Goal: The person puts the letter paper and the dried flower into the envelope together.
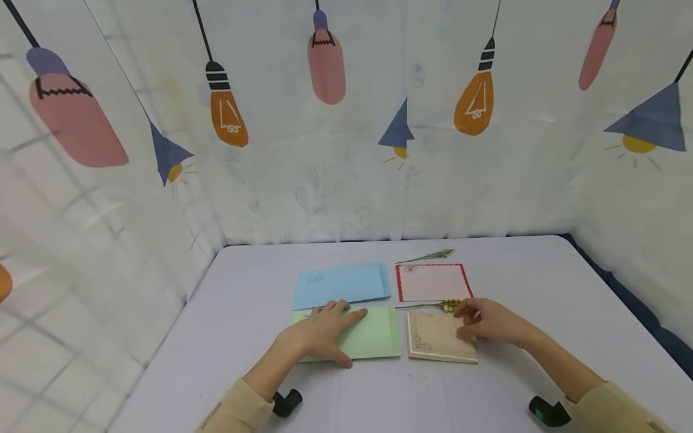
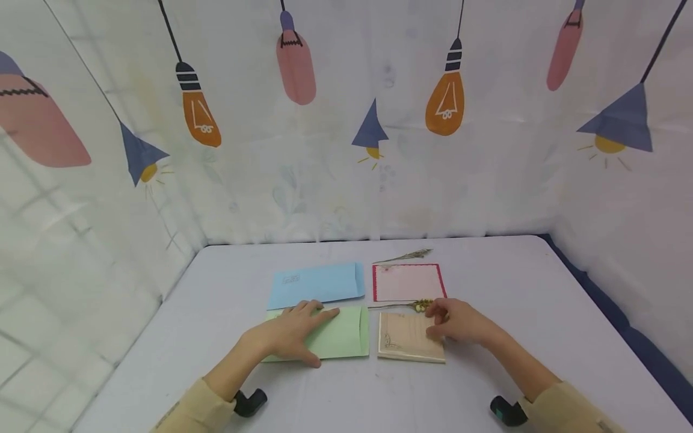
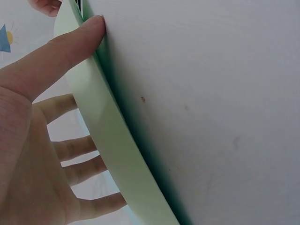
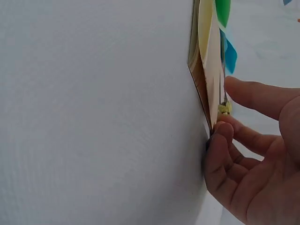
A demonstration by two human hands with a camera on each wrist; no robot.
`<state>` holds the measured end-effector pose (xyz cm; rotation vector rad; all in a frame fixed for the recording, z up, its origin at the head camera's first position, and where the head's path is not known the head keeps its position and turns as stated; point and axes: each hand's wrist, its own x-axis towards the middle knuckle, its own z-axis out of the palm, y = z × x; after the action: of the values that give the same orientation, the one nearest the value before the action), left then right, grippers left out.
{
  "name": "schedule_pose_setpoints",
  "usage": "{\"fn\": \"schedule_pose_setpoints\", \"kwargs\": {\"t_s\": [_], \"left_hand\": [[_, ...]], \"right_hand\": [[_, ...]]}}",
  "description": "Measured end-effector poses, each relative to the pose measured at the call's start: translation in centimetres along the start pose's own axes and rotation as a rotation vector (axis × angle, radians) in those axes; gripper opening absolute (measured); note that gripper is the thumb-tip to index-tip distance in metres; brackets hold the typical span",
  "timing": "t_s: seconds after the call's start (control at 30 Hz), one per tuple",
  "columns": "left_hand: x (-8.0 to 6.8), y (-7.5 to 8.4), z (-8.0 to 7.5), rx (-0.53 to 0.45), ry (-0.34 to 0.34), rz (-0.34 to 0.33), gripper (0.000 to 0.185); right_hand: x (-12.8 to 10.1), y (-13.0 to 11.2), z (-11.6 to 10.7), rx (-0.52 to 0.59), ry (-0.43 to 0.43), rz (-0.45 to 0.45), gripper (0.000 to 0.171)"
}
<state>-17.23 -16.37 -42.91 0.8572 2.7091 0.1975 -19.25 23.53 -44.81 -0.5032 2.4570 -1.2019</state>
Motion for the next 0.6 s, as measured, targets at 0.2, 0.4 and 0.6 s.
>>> {"fn": "schedule_pose_setpoints", "kwargs": {"t_s": [0.2, 0.4, 0.6], "left_hand": [[0.0, 0.1, 0.0, 0.000, -0.005, 0.006, 0.099], [0.0, 0.3, 0.0, 0.002, -0.003, -0.001, 0.099], [-0.1, 0.4, 0.0, 0.003, -0.008, -0.017, 0.100]], "right_hand": [[-0.2, 0.0, 0.5, -0.112, 0.039, -0.034, 0.039], [-0.2, 0.3, 0.9, -0.184, 0.085, 0.000, 0.042], [-0.4, 0.0, 1.2, -0.197, 0.108, -0.003, 0.043]]}}
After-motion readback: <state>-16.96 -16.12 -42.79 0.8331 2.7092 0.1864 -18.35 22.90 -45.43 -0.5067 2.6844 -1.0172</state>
